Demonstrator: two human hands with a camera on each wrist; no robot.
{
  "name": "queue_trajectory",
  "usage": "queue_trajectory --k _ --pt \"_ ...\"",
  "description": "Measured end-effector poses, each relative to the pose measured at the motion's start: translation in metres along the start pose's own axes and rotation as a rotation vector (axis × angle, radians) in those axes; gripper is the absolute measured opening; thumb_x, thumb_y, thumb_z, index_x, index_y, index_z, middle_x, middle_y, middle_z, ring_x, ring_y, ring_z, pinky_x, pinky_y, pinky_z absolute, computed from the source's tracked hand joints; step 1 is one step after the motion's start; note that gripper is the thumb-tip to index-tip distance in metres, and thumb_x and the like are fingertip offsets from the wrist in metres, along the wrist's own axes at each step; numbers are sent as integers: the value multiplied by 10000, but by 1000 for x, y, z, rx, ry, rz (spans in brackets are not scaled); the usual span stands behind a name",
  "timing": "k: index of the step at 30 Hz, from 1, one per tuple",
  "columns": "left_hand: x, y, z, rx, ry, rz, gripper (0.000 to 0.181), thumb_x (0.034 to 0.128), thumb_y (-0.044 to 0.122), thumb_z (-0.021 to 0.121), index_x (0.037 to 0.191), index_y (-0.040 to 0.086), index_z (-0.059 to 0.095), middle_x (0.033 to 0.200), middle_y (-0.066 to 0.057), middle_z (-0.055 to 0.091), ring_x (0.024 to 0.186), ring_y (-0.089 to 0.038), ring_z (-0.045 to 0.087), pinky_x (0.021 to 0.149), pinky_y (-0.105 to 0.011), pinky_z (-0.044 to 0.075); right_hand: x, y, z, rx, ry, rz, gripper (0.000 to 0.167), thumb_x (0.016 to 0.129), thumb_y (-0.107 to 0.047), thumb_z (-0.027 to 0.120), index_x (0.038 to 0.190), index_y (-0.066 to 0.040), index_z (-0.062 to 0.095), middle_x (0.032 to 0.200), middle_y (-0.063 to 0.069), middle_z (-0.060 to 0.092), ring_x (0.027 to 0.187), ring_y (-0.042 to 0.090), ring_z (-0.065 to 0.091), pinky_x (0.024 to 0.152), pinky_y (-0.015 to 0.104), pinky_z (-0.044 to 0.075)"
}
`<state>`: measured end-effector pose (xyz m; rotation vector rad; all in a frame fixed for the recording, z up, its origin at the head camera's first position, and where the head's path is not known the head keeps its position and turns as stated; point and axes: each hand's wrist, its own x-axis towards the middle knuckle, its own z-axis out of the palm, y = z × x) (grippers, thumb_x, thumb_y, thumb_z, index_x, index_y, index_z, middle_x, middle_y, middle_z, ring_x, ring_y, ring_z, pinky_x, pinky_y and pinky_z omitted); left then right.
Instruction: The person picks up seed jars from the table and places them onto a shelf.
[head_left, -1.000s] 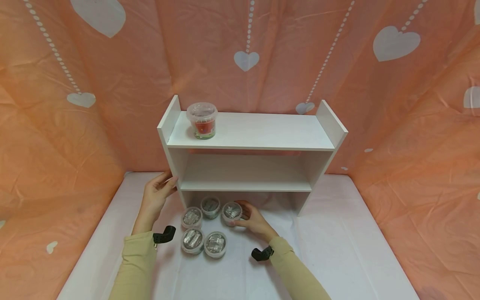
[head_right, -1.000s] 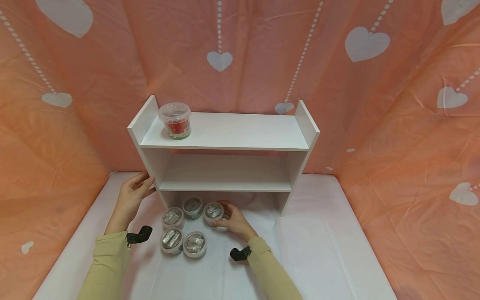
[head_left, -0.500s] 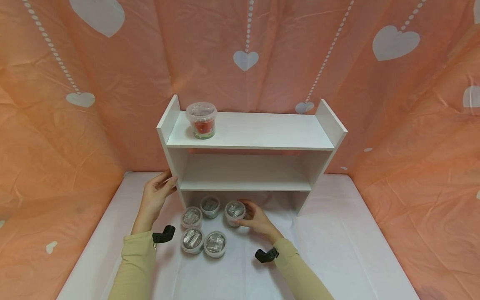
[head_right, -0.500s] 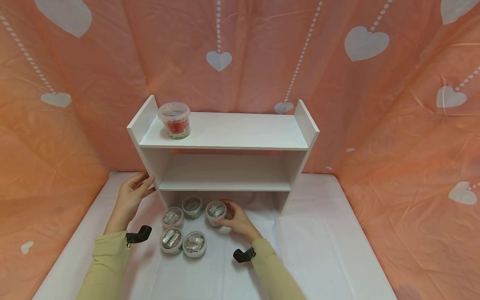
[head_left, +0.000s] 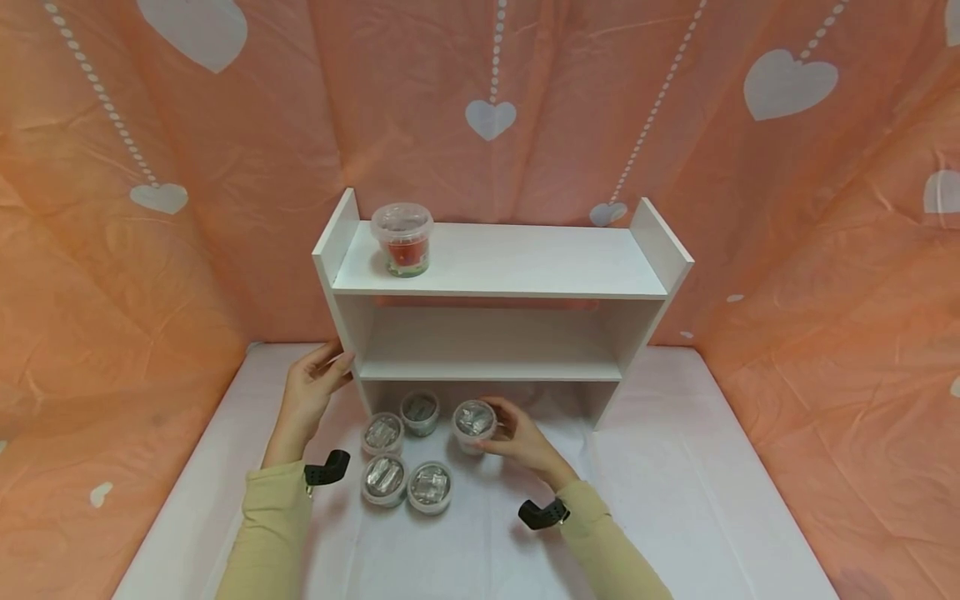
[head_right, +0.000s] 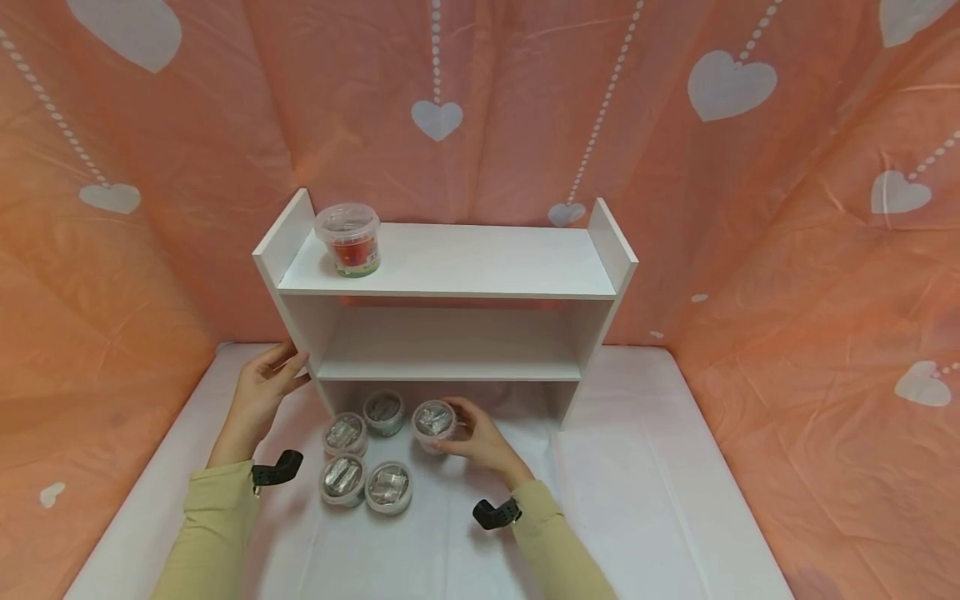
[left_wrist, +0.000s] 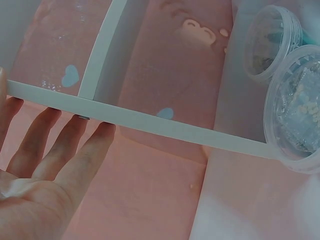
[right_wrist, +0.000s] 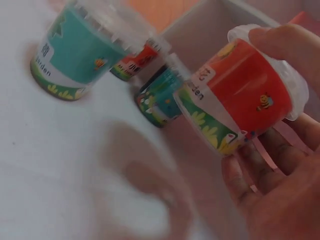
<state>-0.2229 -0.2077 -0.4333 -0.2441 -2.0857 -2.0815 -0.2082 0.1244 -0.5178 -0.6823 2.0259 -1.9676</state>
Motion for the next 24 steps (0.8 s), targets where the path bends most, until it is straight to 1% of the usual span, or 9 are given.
queue_trajectory --k 1,3,6,10,14,16,21,24 --pt "0 0 0 0 1 1 492 965 137 589 1385 -71 441 1344 -115 496 1077 -53 560 851 -205 531 -1 -2 0 5 -2 13 670 778 131 717 1367 85 401 1304 264 480 1147 341 511 1014 521 403" --pt "0 0 0 0 2 2 490 964 137 591 1383 -71 445 1332 -94 507 1076 -53 563 850 -208 532 -2 1 -3 1 -5 11 680 778 123 723 1377 58 407 1311 235 485 1143 312 518 1008 487 418" --pt "0 0 0 -2 3 2 488 963 138 592 1381 -70 449 1319 -77 517 1074 -56 565 858 -220 533 -5 -4 -6 -24 -8 -15 675 782 96 735 1379 18 427 1312 190 504 1129 263 533 986 412 444" --pt "0 0 0 3 3 2 489 964 144 592 1383 -63 450 1319 -82 520 1076 -56 565 861 -226 532 -8 -13 -8 -52 -18 -63 659 784 97 733 1370 19 440 1313 185 513 1126 230 531 976 352 446" --pt "0 0 1 2 2 7 489 962 144 595 1382 -62 452 1296 -58 537 1074 -58 569 856 -220 533 -10 -23 -10 -77 -34 -101 646 779 116 726 1355 60 440 1302 224 511 1127 233 529 971 345 449" --pt "1 1 1 -2 3 10 489 962 141 595 1379 -68 452 1276 -34 547 1069 -58 572 854 -220 534 -12 -29 -10 -85 -40 -112 643 777 114 727 1353 64 444 1298 223 514 1127 231 530 968 346 454" --pt "1 1 1 -10 7 8 488 961 133 595 1377 -78 449 1253 -5 555 1058 -54 575 844 -213 537 -16 -48 -11 -116 -57 -156 637 789 88 731 1361 22 457 1301 174 527 1140 217 534 980 333 460" --pt "0 0 1 -12 9 2 491 961 135 597 1379 -75 447 1258 -8 552 1059 -55 573 839 -206 537 -17 -59 -13 -119 -74 -196 633 800 70 731 1366 16 452 1310 174 518 1154 238 528 994 343 456"
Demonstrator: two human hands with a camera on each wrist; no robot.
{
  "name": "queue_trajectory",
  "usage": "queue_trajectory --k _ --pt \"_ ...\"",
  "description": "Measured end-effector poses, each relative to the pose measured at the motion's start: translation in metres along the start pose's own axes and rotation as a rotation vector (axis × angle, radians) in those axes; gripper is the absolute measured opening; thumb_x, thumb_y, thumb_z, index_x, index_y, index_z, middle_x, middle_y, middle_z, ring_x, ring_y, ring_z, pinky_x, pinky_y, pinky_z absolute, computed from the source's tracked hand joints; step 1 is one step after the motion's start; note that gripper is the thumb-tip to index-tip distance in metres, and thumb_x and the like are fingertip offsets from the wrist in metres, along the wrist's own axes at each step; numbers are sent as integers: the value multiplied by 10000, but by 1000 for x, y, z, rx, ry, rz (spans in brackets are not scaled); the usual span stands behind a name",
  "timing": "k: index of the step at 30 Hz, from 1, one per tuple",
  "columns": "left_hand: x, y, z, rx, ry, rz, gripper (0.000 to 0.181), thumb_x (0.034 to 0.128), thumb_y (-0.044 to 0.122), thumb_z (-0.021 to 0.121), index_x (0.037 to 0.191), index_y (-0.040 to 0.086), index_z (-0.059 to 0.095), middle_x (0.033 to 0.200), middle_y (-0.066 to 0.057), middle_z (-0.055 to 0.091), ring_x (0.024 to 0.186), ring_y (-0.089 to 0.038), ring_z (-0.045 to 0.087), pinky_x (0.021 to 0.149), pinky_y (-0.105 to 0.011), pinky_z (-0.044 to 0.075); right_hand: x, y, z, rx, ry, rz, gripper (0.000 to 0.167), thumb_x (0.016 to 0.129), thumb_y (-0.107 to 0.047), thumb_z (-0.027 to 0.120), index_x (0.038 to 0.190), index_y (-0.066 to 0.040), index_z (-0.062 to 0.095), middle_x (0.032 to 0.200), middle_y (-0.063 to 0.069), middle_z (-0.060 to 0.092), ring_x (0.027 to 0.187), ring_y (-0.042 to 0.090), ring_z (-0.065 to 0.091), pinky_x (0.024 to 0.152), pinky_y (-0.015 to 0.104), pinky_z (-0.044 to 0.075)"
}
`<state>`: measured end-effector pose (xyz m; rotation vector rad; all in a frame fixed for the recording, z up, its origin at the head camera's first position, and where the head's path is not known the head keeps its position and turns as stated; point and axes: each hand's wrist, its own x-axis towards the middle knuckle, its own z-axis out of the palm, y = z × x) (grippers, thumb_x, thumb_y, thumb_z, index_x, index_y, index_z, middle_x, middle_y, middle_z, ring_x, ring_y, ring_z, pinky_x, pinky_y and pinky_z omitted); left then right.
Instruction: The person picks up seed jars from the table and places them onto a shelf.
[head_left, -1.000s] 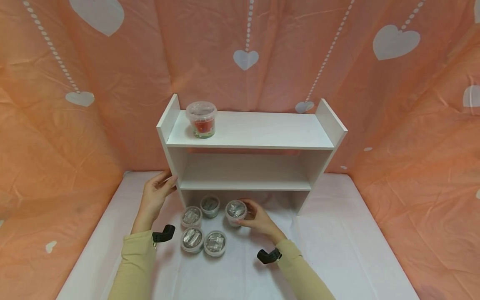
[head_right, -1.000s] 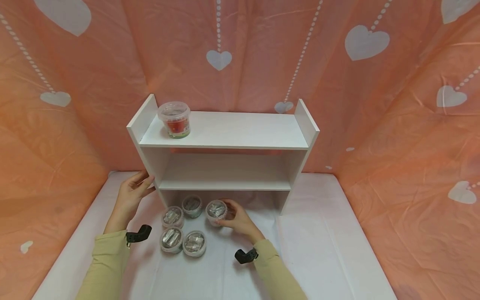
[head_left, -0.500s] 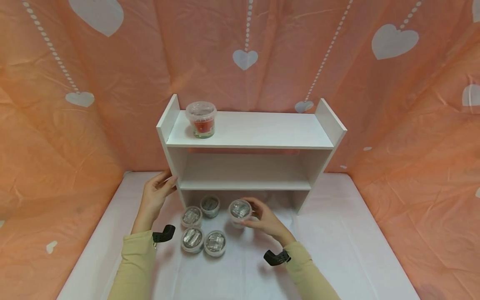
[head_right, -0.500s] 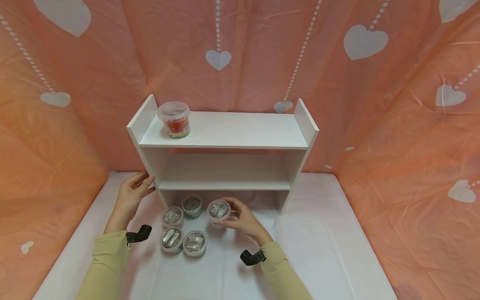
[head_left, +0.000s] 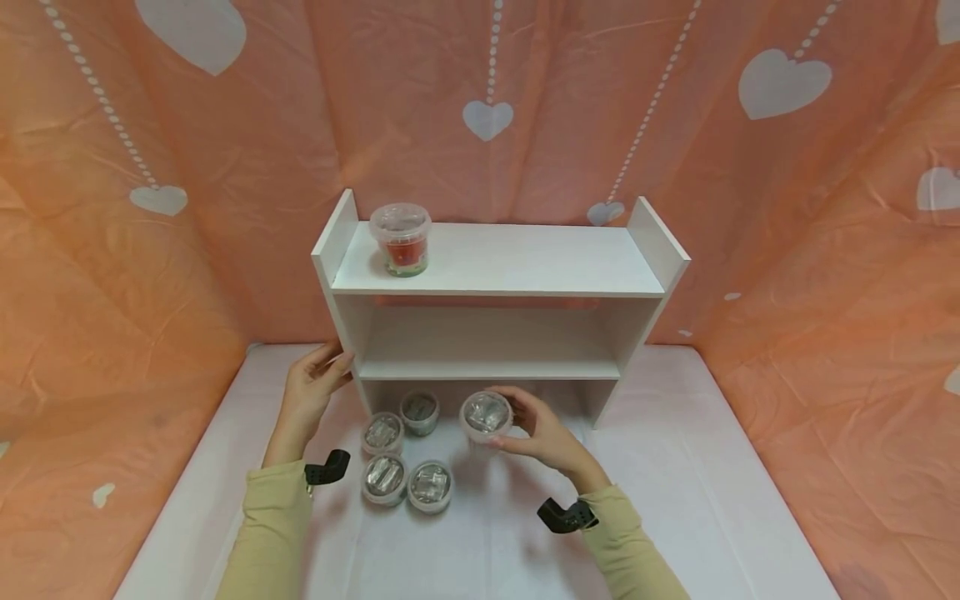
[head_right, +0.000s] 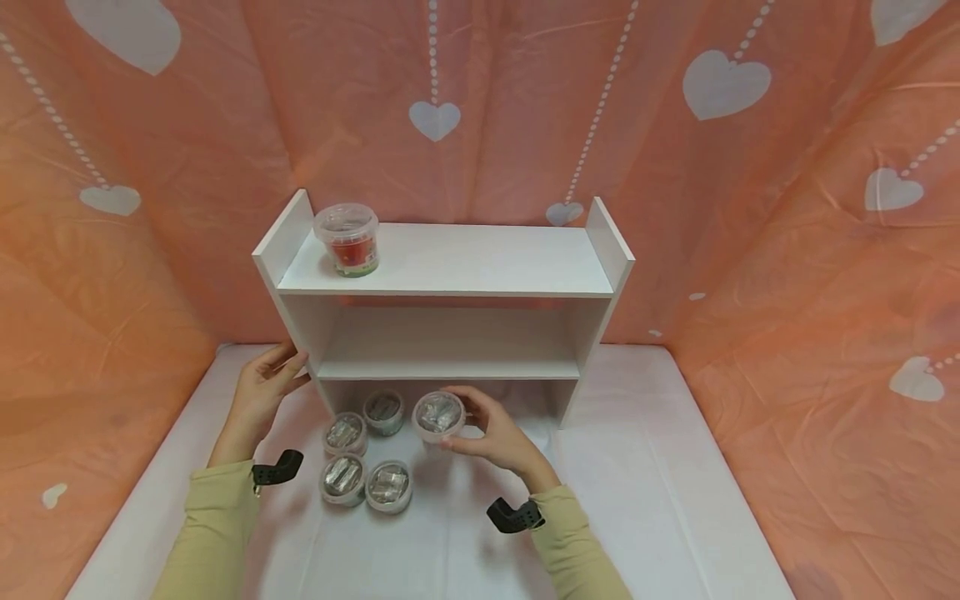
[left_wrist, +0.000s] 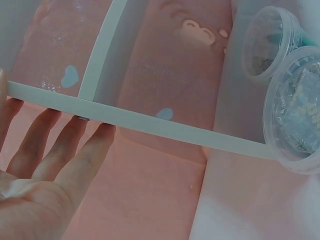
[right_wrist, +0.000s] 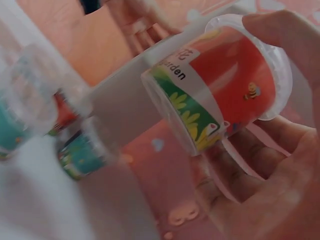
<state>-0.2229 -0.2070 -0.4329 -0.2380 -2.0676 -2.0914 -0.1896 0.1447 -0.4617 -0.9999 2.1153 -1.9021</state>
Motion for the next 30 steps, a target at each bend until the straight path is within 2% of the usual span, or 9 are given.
queue_trajectory --k 8,17,24,30 --pt "0 -2 0 6 0 -11 499 962 149 597 1390 -57 443 1294 -25 537 1082 -59 559 851 -206 530 2 -28 -8 24 21 -31 604 828 51 711 1371 16 446 1290 185 520 1149 253 535 992 342 462" --pt "0 -1 0 8 3 -13 507 960 150 600 1391 -62 437 1311 -50 528 1080 -48 559 856 -207 528 7 -63 -19 102 62 -49 598 845 -20 722 1366 42 434 1275 217 492 1129 300 533 951 346 501" --pt "0 -1 0 21 2 -15 503 964 159 594 1394 -52 440 1366 -138 490 1092 -48 552 860 -205 525 14 -76 -28 54 73 -91 596 853 -91 736 1365 12 450 1270 164 522 1109 298 544 947 351 495" --pt "0 0 0 5 -5 -2 498 965 141 590 1389 -70 435 1323 -83 522 1082 -53 560 857 -203 527 19 -84 -30 36 74 -101 607 855 -146 743 1365 11 454 1278 168 519 1101 296 549 935 354 506"
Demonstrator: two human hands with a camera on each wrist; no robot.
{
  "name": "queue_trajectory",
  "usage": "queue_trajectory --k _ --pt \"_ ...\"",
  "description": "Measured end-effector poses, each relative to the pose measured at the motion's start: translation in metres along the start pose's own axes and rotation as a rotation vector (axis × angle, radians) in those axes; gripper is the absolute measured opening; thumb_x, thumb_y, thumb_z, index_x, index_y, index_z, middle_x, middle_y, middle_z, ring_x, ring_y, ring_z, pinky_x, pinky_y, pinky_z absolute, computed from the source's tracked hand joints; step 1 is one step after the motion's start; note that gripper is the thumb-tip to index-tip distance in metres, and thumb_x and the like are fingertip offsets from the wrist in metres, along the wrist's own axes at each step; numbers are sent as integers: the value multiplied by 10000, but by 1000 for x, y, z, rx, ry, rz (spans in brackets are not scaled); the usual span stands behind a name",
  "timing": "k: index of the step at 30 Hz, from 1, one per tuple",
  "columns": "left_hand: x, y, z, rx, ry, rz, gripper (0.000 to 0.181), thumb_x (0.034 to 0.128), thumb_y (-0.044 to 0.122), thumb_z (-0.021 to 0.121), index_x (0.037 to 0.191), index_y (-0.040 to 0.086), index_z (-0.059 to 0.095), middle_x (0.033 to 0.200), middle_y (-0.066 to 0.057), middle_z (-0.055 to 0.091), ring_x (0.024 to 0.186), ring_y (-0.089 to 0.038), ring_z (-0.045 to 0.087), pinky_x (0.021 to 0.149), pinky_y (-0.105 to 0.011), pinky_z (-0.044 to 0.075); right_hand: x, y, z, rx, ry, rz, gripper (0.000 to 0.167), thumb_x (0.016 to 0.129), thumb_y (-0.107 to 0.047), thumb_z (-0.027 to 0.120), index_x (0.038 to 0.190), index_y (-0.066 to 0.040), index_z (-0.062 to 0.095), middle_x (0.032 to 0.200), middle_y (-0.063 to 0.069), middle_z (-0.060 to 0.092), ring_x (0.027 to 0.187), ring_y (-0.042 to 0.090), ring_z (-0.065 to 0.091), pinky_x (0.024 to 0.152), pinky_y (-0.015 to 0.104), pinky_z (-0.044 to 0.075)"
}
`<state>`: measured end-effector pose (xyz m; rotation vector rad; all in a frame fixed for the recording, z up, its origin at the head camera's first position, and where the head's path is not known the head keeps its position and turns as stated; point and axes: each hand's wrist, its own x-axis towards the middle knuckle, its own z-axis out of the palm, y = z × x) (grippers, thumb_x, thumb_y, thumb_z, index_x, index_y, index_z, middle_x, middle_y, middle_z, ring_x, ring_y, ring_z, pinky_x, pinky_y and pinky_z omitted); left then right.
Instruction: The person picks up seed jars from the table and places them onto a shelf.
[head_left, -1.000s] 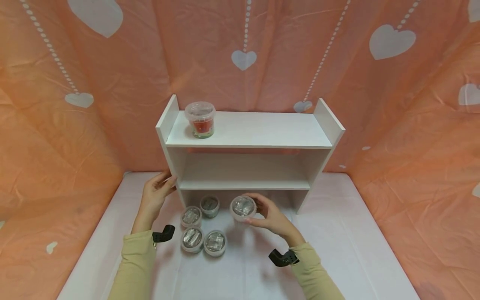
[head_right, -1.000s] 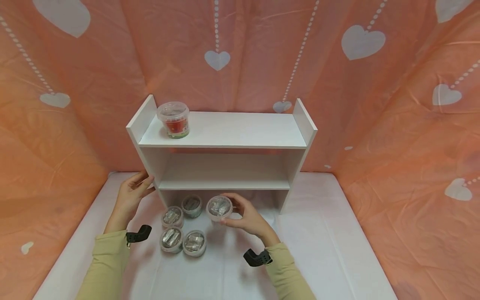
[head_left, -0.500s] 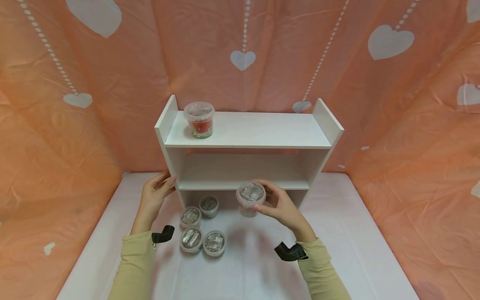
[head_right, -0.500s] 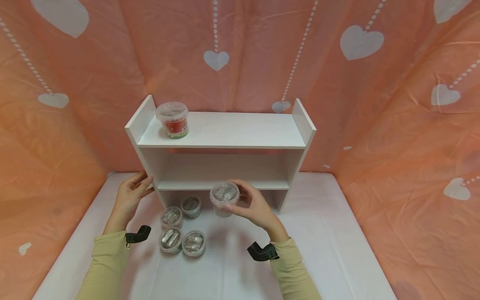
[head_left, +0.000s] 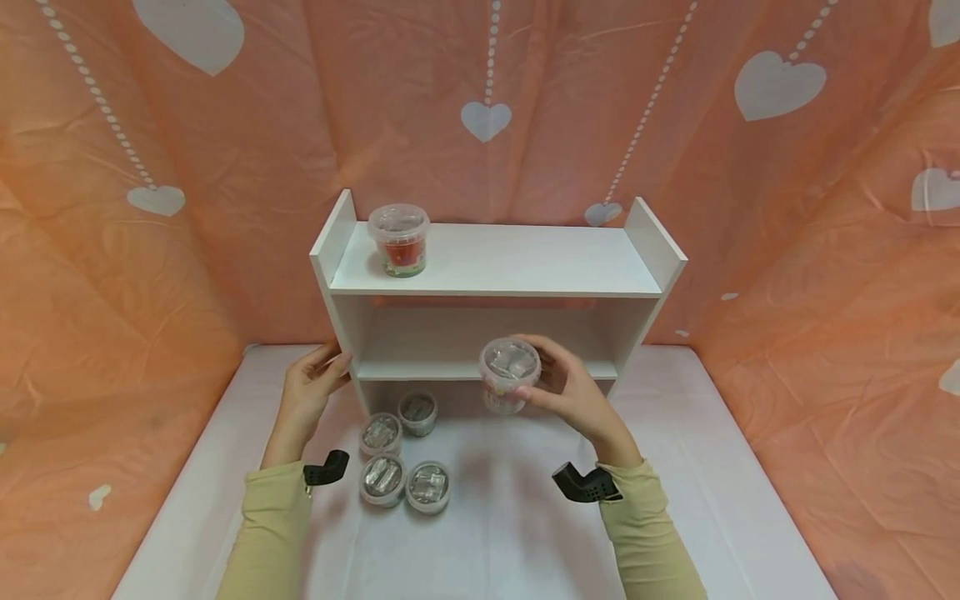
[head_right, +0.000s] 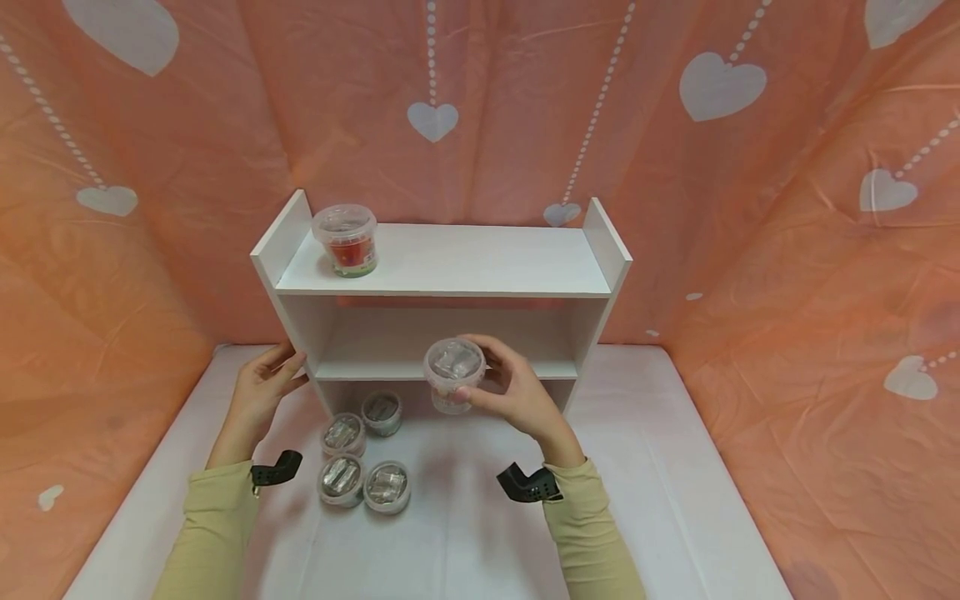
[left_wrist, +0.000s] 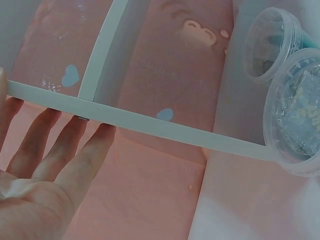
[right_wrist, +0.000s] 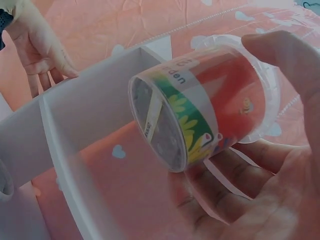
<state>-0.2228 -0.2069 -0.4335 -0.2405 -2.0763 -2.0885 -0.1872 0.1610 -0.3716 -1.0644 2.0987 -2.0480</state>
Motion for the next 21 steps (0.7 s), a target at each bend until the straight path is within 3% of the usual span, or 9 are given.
queue_trajectory --k 6,21 --pt "0 -1 -1 -12 -3 15 493 965 126 588 1387 -75 433 1293 -33 541 1078 -56 565 854 -202 528 5 -4 -1 -41 -1 8 577 860 -137 732 1362 -20 473 1257 157 533 1085 308 553 928 380 511" --pt "1 0 0 14 8 -5 500 962 150 596 1387 -65 442 1349 -129 505 1081 -56 563 870 -231 528 24 -16 -10 -96 39 -36 574 857 -170 738 1346 -2 487 1211 150 560 1053 267 563 920 332 505"
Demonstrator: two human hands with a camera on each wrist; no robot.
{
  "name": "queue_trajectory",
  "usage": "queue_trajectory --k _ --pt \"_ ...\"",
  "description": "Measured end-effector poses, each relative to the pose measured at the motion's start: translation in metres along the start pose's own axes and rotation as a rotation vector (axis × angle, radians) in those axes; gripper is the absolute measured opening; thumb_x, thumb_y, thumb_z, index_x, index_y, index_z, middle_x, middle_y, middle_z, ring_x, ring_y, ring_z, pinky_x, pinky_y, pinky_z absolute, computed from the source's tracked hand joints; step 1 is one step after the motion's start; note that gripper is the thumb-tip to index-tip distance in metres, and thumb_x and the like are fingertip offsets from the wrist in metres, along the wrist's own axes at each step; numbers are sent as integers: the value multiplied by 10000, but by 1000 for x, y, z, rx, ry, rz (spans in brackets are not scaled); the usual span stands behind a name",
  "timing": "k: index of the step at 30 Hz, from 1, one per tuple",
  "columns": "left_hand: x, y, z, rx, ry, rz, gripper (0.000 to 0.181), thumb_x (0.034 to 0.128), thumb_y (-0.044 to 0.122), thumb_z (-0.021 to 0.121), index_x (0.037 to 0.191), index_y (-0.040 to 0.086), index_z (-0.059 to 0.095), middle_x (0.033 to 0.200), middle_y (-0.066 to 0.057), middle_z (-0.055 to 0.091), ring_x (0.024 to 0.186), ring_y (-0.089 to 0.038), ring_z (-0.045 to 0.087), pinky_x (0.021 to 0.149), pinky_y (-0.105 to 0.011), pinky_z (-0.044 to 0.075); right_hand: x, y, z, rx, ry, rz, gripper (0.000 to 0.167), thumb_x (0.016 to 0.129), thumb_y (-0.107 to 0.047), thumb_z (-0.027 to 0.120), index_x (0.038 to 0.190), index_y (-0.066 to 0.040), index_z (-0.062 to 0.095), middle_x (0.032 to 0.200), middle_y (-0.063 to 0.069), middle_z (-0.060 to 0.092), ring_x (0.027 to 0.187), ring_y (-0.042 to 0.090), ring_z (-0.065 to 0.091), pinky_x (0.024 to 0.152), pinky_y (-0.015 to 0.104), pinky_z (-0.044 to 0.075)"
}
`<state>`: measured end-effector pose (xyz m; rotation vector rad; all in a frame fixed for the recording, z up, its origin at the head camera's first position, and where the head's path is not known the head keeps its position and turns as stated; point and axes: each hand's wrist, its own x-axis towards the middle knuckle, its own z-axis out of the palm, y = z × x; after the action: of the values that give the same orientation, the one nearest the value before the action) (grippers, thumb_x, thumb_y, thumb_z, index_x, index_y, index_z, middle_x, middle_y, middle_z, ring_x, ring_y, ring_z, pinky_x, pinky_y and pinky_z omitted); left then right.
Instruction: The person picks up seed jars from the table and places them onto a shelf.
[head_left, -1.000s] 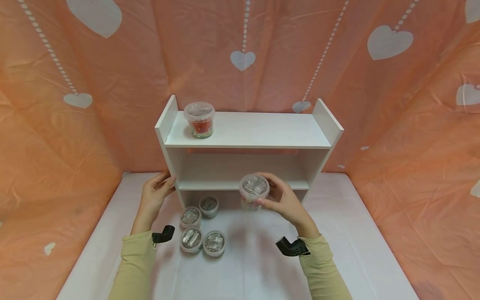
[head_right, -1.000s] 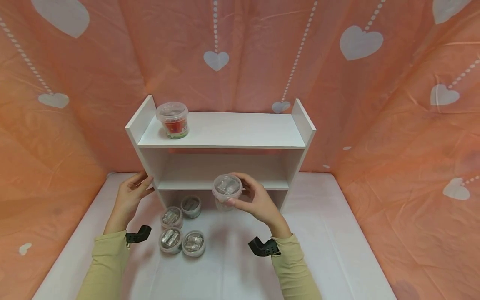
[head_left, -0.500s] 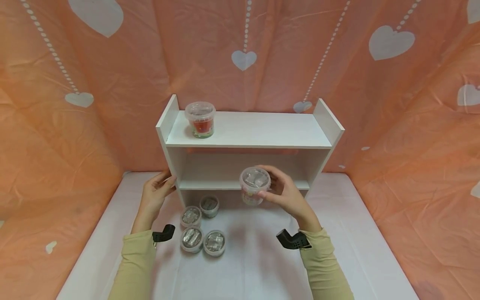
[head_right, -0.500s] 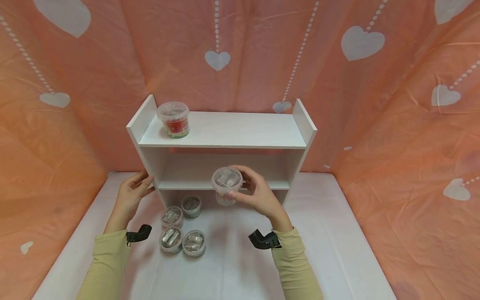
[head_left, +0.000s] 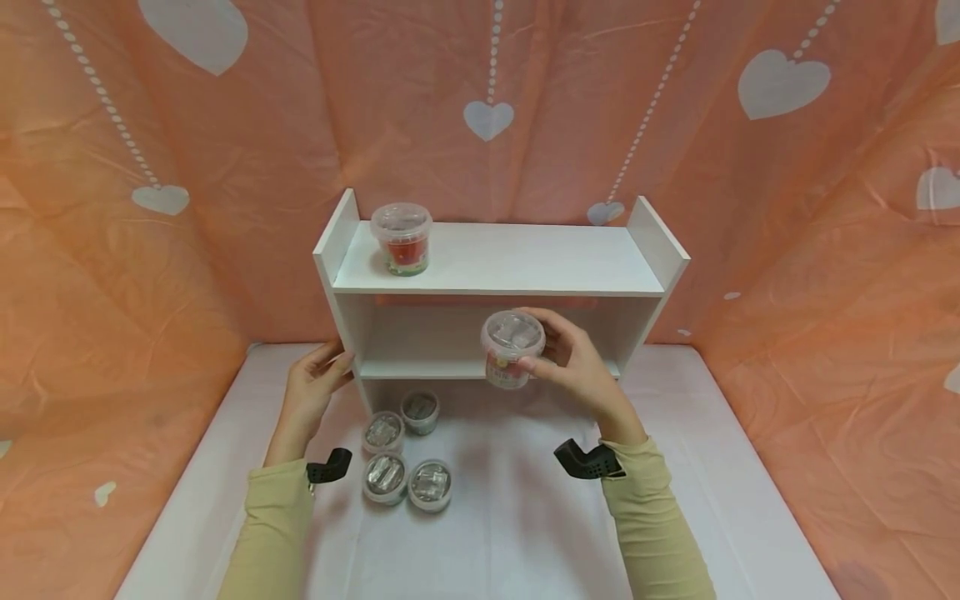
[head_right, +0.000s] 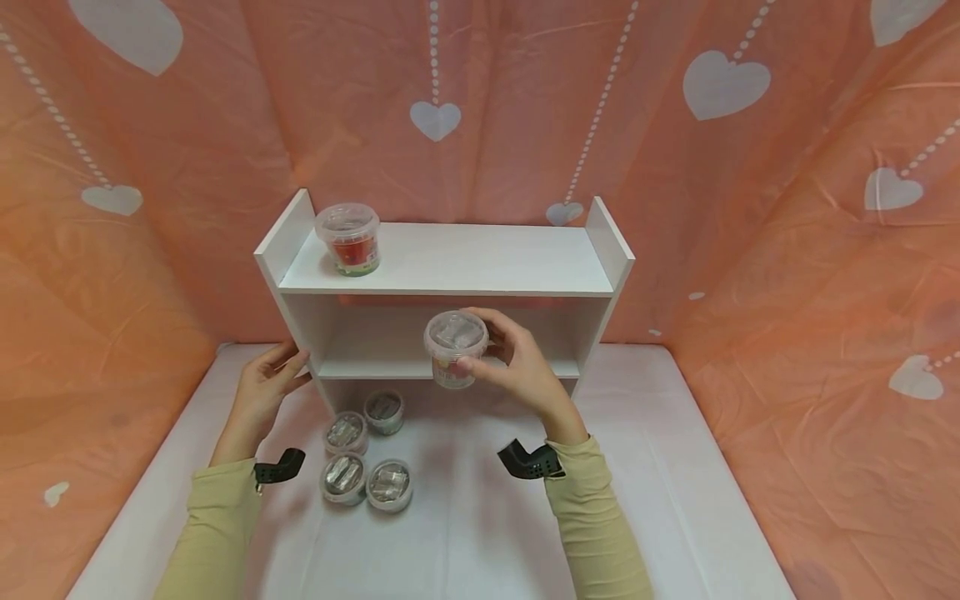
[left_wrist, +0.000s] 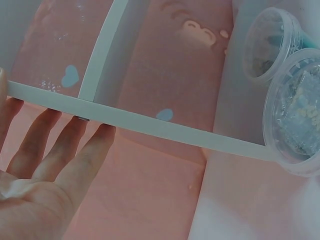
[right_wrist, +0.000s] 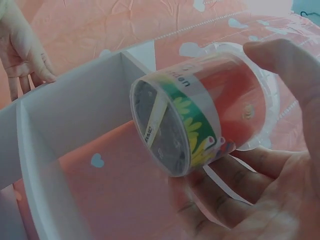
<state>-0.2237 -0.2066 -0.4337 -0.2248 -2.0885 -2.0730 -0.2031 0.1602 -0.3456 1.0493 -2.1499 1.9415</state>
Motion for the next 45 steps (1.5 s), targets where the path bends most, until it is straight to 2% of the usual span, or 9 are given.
queue_trajectory --k 9,12,19,24,27,33,42,45 --pt "0 1 1 13 0 -3 494 964 156 595 1383 -62 450 1384 -229 451 1107 -90 555 876 -243 525 11 -12 -3 -9 22 -6 591 867 -236 732 1344 11 485 1207 156 557 1072 264 559 940 331 497" --pt "0 2 1 13 0 -3 496 964 155 595 1383 -66 447 1384 -235 448 1101 -82 557 867 -225 524 15 -15 -4 -19 29 4 601 867 -260 730 1346 10 487 1212 152 558 1079 258 553 949 321 488" --pt "0 2 1 17 0 -4 496 966 153 591 1384 -70 443 1382 -251 442 1091 -70 558 853 -205 524 23 -23 -6 -14 32 -7 568 867 -202 724 1338 18 496 1216 147 560 1081 257 558 955 322 484" --pt "0 2 0 0 -9 5 487 969 137 583 1379 -84 440 1385 -261 431 1084 -84 565 847 -209 530 29 -31 -9 -8 32 -33 617 861 -271 737 1340 27 487 1205 138 563 1062 258 561 933 317 490" --pt "0 2 -1 -3 -19 5 492 971 142 581 1382 -85 434 1390 -263 423 1086 -86 565 854 -216 530 34 -38 -10 -8 33 -19 626 860 -294 737 1349 6 485 1216 129 560 1074 263 553 939 321 484" --pt "0 2 -2 1 -33 -3 514 968 169 587 1394 -72 428 1390 -264 424 1080 -86 574 862 -232 532 43 -47 -13 13 51 15 600 862 -251 737 1353 -11 487 1214 130 560 1084 274 551 916 320 495" --pt "0 6 -5 41 -54 -23 541 964 194 597 1403 -67 416 1377 -266 432 1072 -73 578 889 -308 528 58 -54 -22 -45 98 -12 521 869 -98 687 1337 21 490 1179 115 584 1064 238 562 884 307 499" --pt "0 10 -6 73 -69 -25 547 961 202 603 1404 -62 418 1360 -263 447 1077 -86 575 888 -347 525 62 -56 -23 -63 112 -18 531 862 -115 699 1327 37 493 1169 121 585 1052 225 563 870 292 502"
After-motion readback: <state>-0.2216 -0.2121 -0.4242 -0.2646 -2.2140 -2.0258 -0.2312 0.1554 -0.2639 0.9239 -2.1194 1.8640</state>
